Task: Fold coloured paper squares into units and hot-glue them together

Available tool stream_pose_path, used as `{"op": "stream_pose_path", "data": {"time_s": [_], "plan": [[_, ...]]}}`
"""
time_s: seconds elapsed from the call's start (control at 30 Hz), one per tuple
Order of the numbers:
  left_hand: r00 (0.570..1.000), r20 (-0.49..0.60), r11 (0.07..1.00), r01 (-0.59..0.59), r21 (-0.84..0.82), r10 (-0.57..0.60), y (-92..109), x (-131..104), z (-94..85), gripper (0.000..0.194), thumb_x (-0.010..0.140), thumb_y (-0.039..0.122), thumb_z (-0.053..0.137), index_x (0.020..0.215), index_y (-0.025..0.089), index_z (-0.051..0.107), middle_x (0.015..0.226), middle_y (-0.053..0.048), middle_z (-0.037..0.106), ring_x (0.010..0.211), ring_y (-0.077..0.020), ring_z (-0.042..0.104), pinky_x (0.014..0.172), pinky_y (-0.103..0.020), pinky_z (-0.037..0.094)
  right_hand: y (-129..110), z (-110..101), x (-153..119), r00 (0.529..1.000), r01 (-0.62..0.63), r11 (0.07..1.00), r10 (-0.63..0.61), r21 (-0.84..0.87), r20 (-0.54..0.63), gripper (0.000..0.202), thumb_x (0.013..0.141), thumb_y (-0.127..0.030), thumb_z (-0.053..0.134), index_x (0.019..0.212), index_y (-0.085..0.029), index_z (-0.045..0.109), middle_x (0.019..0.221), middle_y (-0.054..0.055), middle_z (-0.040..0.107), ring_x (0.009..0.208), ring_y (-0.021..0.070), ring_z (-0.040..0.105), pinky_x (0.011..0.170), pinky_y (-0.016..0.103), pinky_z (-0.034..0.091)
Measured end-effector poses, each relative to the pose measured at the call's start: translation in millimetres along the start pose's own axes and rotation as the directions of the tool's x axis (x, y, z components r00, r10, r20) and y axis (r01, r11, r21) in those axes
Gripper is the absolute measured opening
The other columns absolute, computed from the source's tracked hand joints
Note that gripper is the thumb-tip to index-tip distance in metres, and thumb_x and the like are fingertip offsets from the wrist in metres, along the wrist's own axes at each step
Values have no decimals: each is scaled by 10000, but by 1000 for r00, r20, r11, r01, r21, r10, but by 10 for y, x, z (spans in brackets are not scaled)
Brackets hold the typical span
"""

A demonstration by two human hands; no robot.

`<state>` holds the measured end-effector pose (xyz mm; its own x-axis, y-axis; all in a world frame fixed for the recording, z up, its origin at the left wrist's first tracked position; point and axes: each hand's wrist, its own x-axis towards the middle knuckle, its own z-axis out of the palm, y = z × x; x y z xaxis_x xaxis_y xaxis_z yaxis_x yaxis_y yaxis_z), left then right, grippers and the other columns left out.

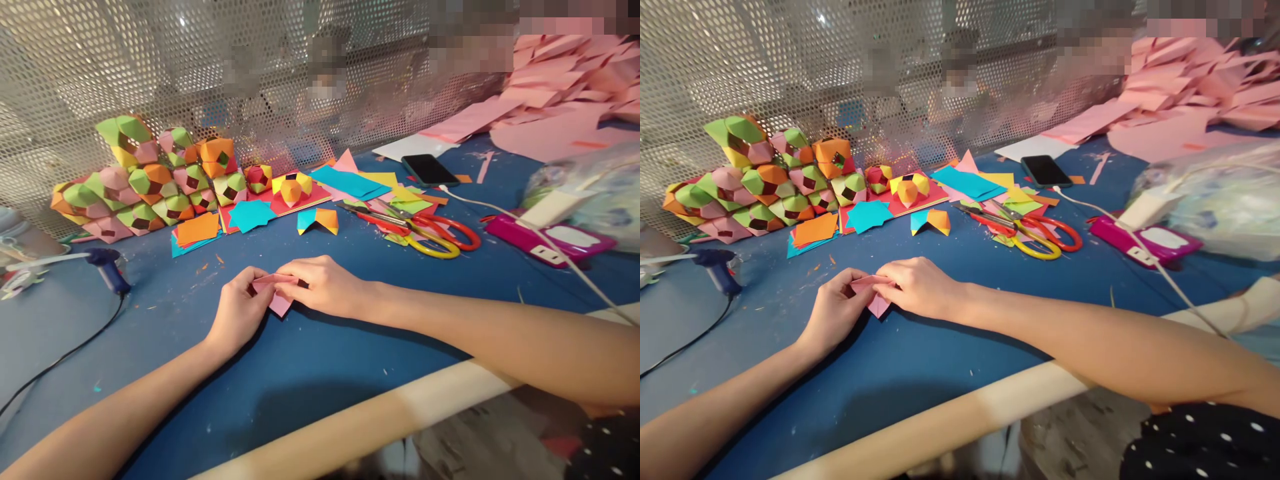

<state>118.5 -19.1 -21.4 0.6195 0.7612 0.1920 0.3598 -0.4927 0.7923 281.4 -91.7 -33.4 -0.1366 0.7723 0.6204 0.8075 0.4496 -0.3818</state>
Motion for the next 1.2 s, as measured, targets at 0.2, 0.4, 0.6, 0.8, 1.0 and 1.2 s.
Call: {"op": "stream_pose_path", "data": {"time_s": [0.2, 0.4, 0.6, 0.8, 1.0, 1.2], "plan": [[1000, 2, 999, -28, 20, 28, 22, -10, 1, 101, 777, 270, 554, 788, 190, 615, 721, 23, 627, 650, -122, 546, 597, -214, 410, -16, 12, 6, 999, -18, 1000, 17, -12, -33, 156, 862, -151, 535, 755, -136, 648, 646, 19, 659, 562, 110, 579, 558, 221, 387], [999, -29, 997, -26, 77, 29, 38, -21, -3, 116, 774, 255, 523, 807, 189, 613, 729, 21, 636, 651, -129, 559, 610, -220, 421, -33, 3, 6, 998, 15, 1000, -14, 19, -57, 194, 882, -177, 503, 743, -146, 635, 653, 14, 654, 575, 100, 567, 575, 211, 394], [1000, -27, 996, -8, 92, 11, 32, -25, -7, 122, 769, 246, 510, 812, 193, 611, 695, 33, 625, 619, -124, 546, 577, -216, 415, -34, 19, 8, 998, -9, 999, 12, 52, -60, 163, 861, -194, 530, 754, -151, 644, 662, 10, 661, 588, 99, 574, 571, 203, 398], [1000, 0, 997, 1, 74, -2, 10, -6, -7, 145, 711, 166, 511, 820, 197, 602, 715, 45, 629, 633, -110, 546, 580, -202, 418, -38, 34, 1, 997, -33, 998, 37, 49, -66, 223, 872, -200, 511, 696, -147, 637, 630, 13, 651, 558, 96, 557, 566, 209, 390], [1000, -4, 999, 20, 33, -19, -21, 35, -42, 157, 701, 136, 472, 804, 191, 577, 655, 38, 638, 568, -108, 555, 543, -204, 416, -48, -25, 10, 998, -55, 989, 50, 137, 34, 261, 910, -301, 469, 793, -152, 648, 742, 27, 672, 660, 111, 597, 622, 210, 422], [998, -60, 998, 21, 60, -17, -174, 292, -274, 200, 660, 100, 428, 762, 198, 570, 703, 12, 682, 611, -133, 601, 576, -229, 442, 219, -19, 167, 998, -52, 994, 56, -98, 39, 220, 919, -266, 456, 914, -168, 653, 875, 37, 687, 807, 144, 625, 755, 250, 459]]}}
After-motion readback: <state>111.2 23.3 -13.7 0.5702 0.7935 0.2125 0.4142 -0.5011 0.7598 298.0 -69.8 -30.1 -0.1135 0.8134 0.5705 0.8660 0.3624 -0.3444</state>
